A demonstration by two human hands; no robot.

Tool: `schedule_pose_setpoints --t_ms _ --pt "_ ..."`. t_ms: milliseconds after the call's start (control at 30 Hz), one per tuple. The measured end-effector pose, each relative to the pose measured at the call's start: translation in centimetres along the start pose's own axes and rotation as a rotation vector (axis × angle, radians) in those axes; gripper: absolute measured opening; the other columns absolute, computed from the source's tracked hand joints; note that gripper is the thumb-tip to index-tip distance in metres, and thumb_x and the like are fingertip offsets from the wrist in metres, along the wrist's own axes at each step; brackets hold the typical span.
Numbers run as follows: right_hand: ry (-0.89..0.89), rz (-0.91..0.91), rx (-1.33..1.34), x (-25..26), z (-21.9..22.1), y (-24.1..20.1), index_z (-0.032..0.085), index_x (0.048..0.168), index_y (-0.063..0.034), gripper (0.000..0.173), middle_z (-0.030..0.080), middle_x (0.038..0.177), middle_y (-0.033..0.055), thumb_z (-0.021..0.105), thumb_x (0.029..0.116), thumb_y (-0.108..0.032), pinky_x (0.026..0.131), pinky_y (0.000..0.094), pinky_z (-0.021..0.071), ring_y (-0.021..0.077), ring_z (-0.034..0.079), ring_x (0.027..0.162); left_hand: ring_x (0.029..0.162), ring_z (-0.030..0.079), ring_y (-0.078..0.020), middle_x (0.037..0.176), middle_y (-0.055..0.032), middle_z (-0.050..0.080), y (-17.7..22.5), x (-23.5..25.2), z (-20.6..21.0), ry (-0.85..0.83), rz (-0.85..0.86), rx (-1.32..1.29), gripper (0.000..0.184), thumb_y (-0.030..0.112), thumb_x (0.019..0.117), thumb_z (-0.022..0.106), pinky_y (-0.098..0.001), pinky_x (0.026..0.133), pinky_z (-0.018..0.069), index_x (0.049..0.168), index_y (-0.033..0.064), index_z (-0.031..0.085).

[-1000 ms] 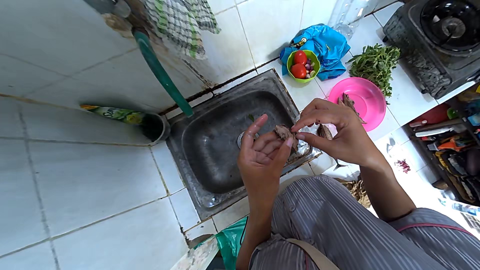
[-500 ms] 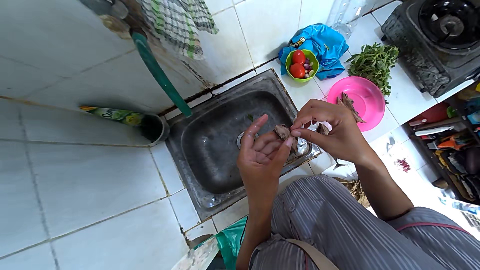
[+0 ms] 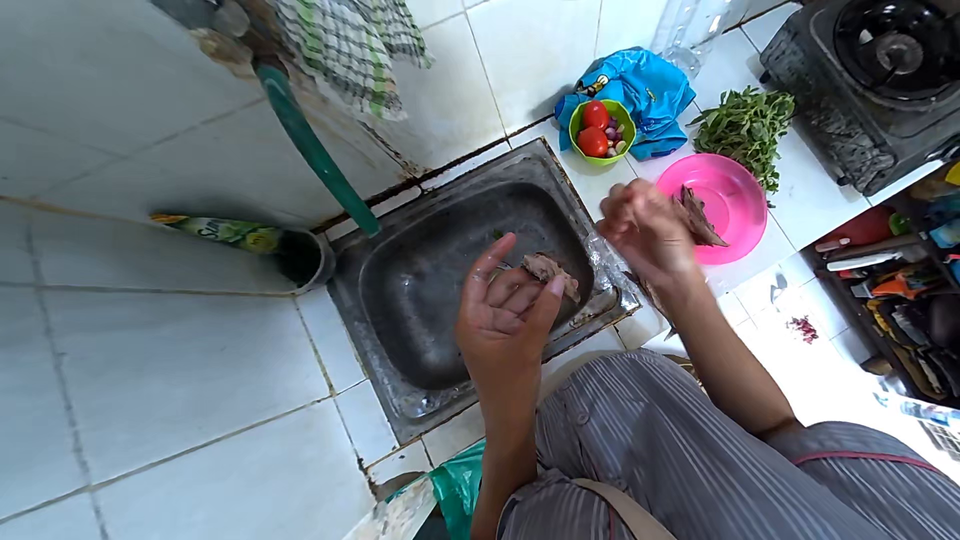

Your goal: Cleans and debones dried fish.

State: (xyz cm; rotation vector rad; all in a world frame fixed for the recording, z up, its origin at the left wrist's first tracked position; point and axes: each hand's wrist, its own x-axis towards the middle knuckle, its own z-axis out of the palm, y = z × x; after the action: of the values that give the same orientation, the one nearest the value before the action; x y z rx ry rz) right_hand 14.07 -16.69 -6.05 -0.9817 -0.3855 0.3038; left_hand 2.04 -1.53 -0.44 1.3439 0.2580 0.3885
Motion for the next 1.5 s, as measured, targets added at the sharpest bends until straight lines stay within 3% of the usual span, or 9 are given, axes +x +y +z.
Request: schedule_pose_setpoints --t_ms 67,133,167,267,467,667,900,1333,1500 --pt "0.008 0.071 -0.549 -1.0 -0.4 3.8 0.073 0.097 -0.0029 0.014 0.073 0.09 0.0029 0.062 0.0938 0.005 0.081 0.0276 0.0586 0.0087 0.069 0.083 0.084 0.073 -0.0072 0.097 0.0078 0.074 0.2 -0.1 0.1 -0.013 0.004 -0.01 0.057 -0.01 0.086 0.065 -0.0274 0.08 0.0633 0.139 0.005 0.048" --pt "-0.146 0.064 -1.087 -2.1 0.3 5.2 0.077 0.102 0.0023 0.019 0.076 0.101 0.0165 0.071 0.0851 0.009 0.096 0.0539 0.052 0.0305 0.072 0.1 0.084 0.073 -0.0066 0.096 0.0094 0.074 0.3 -0.1 0.0 -0.023 0.012 -0.011 0.057 -0.008 0.0858 0.066 -0.027 0.08 0.0632 0.138 0.0075 0.049" --pt "-0.178 0.061 -1.111 -2.2 0.6 4.9 0.077 0.105 0.0023 0.02 0.076 0.105 0.0182 0.071 0.0859 0.007 0.096 0.0577 0.0509 0.0334 0.072 0.102 0.085 0.073 -0.0073 0.096 0.0091 0.075 0.2 -0.2 -0.1 -0.022 0.013 -0.012 0.057 -0.008 0.0856 0.066 -0.0275 0.08 0.0634 0.138 0.0076 0.05" --pt "-0.092 0.025 -0.901 -2.0 1.3 1.9 0.074 0.108 0.0037 0.016 0.076 0.106 0.0155 0.064 0.0953 -0.001 0.094 0.0422 0.057 0.0219 0.073 0.099 0.084 0.074 -0.0084 0.093 0.0085 0.074 0.1 -0.5 -0.2 -0.009 -0.006 -0.013 0.056 -0.009 0.0865 0.064 -0.0292 0.081 0.0638 0.138 0.0064 0.05" --pt "-0.113 -0.24 -0.664 -2.7 3.9 -3.9 0.073 0.101 0.0062 0.015 0.072 0.1 0.0074 0.061 0.0952 -0.001 0.087 0.021 0.0566 0.0052 0.067 0.097 0.084 0.073 -0.0056 0.095 0.0108 0.074 0.3 -0.2 0.4 0.02 0.003 -0.034 0.047 -0.007 0.0879 0.063 -0.0262 0.078 0.0634 0.13 0.0117 0.054" --pt "-0.097 -0.429 -0.77 -3.9 4.2 -3.8 0.075 0.097 0.0001 0.017 0.072 0.1 0.0069 0.078 0.0858 -0.012 0.088 0.0264 0.0524 0.0096 0.065 0.099 0.084 0.073 -0.0051 0.099 0.0101 0.074 0.5 -0.2 0.6 0.032 0.035 -0.065 0.042 -0.009 0.089 0.062 -0.025 0.078 0.0631 0.123 0.0142 0.055" --pt "-0.062 -0.497 -0.828 -4.1 4.7 -3.4 0.078 0.092 -0.0034 0.015 0.073 0.097 0.0056 0.081 0.0809 -0.013 0.089 0.029 0.0484 0.0094 0.064 0.096 0.082 0.073 -0.0045 0.098 0.0114 0.073 0.6 -0.3 0.6 0.044 0.05 -0.047 0.04 -0.007 0.0892 0.063 -0.0249 0.077 0.0633 0.122 0.0154 0.055" --pt "-0.023 -0.522 -0.8 -4.0 4.4 -3.5 0.078 0.09 -0.001 0.008 0.072 0.091 0.0049 0.077 0.0856 -0.008 0.09 0.0285 0.0489 0.009 0.064 0.093 0.086 0.075 -0.0095 0.098 0.0074 0.076 0.9 -0.5 0.5 -0.014 0.017 -0.101 0.027 -0.002 0.0986 0.053 -0.0295 0.082 0.0644 0.121 0.0142 0.055" --pt "-0.029 -0.537 -0.788 -4.1 4.4 -3.6 0.077 0.093 0.0004 0.013 0.072 0.092 0.0063 0.077 0.0855 -0.01 0.089 0.0274 0.0508 0.009 0.065 0.094 0.086 0.076 -0.0087 0.096 0.0075 0.077 0.8 -0.6 0.4 -0.001 0.048 -0.09 0.033 -0.005 0.0947 0.058 -0.0294 0.083 0.0638 0.119 0.0167 0.057"
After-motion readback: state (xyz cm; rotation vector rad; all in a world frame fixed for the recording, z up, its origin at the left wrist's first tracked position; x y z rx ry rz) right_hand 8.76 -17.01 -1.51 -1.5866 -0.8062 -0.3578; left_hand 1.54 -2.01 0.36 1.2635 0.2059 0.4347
